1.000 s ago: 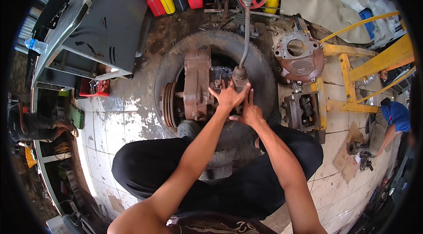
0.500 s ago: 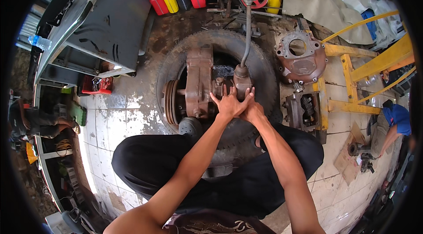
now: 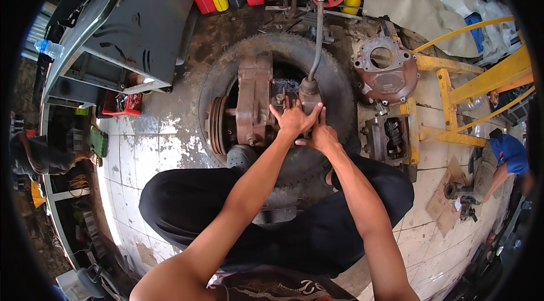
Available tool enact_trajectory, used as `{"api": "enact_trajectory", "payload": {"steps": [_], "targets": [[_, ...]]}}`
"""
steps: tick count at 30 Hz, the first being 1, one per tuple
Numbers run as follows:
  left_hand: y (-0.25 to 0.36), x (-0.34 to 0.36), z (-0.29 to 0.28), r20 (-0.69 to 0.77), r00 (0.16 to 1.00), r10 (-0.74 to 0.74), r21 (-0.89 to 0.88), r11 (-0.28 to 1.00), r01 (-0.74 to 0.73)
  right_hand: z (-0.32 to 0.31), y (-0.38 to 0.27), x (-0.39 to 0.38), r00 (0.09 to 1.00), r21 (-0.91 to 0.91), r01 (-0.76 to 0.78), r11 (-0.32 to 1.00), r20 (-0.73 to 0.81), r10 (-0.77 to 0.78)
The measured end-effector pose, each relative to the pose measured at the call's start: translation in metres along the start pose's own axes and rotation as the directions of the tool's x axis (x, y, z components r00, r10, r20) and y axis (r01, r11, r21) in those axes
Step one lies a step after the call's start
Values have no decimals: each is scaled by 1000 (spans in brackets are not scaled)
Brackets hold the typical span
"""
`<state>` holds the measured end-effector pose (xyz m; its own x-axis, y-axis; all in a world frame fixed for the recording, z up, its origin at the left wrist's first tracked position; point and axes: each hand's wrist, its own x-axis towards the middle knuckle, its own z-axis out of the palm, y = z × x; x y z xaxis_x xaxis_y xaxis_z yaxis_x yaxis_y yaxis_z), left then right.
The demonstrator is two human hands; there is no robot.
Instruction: The person sits on the floor and uses a wire brush to clean a rusty mechanical component, likely a brake assembly, resting on a tire. The person repeatedly scrubs the surface of the metal part to remove rust and debris.
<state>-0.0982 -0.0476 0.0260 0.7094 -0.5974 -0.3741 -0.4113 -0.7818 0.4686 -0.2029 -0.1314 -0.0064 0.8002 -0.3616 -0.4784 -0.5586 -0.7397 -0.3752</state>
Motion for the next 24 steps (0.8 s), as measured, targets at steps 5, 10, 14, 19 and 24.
{"api": "enact_trajectory", "payload": {"steps": [5, 10, 14, 19, 24], "targets": [[-3, -6, 18, -194, 981, 8, -33, 999, -15, 5, -9, 0, 1000, 11, -27, 1000, 2, 27], [15, 3, 6, 49, 995, -85, -106, 990, 90, 5, 10, 0, 999, 8, -4, 1000, 50, 4], [2, 7, 18, -118, 992, -35, -38, 999, 31, 1, -3, 1, 1000, 39, -7, 999, -17, 8], [19, 9, 3, 79, 996, -47, -54, 997, 52, 1, 10, -7, 1000, -36, -7, 999, 23, 8], [-2, 16, 14, -29, 997, -69, -72, 995, 67, -11, -10, -7, 999, 22, -35, 999, 34, 34]]}}
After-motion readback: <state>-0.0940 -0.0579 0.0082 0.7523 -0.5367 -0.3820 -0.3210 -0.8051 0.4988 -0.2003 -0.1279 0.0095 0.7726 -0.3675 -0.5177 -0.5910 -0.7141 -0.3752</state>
